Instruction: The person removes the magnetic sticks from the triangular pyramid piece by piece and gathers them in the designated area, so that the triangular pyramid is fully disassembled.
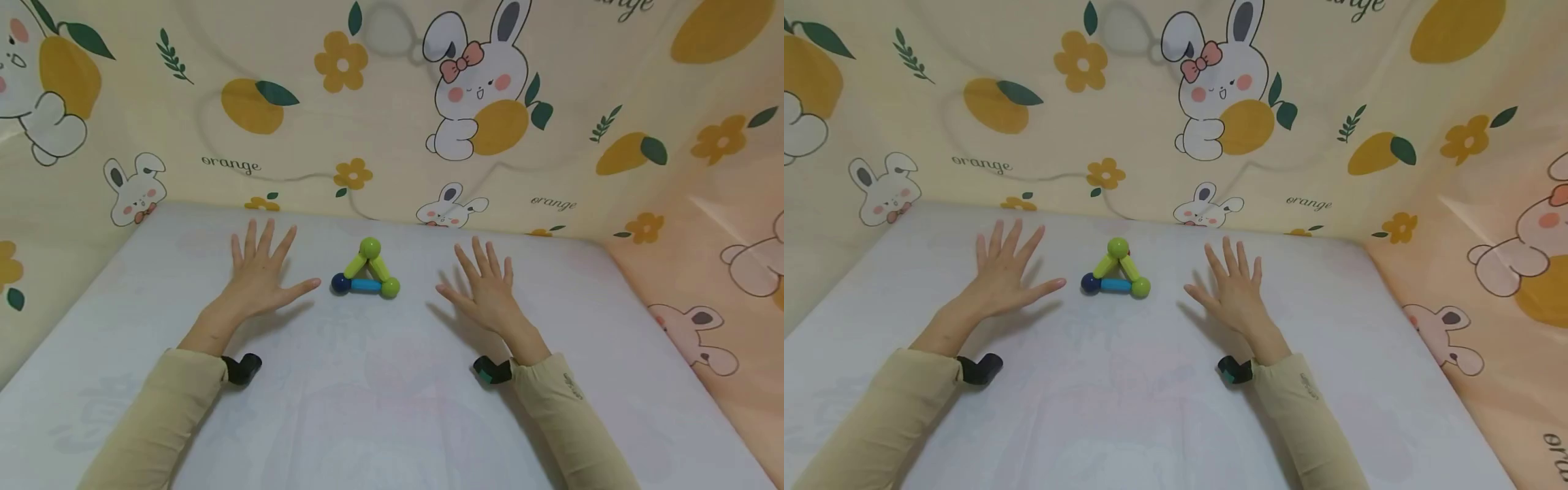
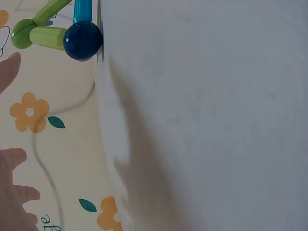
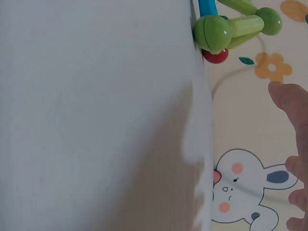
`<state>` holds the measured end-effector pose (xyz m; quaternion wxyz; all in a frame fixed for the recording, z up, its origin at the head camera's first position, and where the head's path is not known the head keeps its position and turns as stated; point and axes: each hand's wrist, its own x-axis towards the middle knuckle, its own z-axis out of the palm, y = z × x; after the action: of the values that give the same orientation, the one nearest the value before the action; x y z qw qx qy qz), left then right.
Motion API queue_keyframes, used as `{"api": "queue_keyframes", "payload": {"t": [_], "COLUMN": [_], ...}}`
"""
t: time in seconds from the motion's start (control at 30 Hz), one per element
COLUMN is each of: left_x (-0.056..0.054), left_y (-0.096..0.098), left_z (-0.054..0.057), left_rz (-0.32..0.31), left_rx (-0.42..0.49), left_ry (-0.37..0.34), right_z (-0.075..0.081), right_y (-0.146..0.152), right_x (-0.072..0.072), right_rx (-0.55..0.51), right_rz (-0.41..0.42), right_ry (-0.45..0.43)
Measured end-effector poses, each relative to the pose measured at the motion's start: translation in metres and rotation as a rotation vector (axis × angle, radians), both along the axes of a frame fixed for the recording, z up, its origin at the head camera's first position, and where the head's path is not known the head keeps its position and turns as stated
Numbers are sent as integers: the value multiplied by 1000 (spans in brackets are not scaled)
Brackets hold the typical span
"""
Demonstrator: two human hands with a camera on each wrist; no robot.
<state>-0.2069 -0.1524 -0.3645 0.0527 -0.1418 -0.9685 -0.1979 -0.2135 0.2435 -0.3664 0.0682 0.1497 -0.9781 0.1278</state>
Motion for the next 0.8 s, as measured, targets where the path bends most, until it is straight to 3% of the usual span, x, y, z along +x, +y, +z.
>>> {"api": "queue_keyframes", "payload": {"t": [0.2,0.4,0.6,0.8], "left_x": [-5,-13,-19,-23], "left_y": [9,23,35,44], "left_z": [1,5,6,8], "left_rz": [-16,-42,-69,-106], "left_rx": [27,75,139,171], "left_ry": [24,86,93,161], "right_z": [0,1,-2,-3], "right_y": [-9,-21,-32,-41], "right_x": [-3,-7,-9,-12], "right_rx": [-39,-124,-215,-309], "right_rz": [36,99,155,205], "right_ry": [10,73,87,96]}}
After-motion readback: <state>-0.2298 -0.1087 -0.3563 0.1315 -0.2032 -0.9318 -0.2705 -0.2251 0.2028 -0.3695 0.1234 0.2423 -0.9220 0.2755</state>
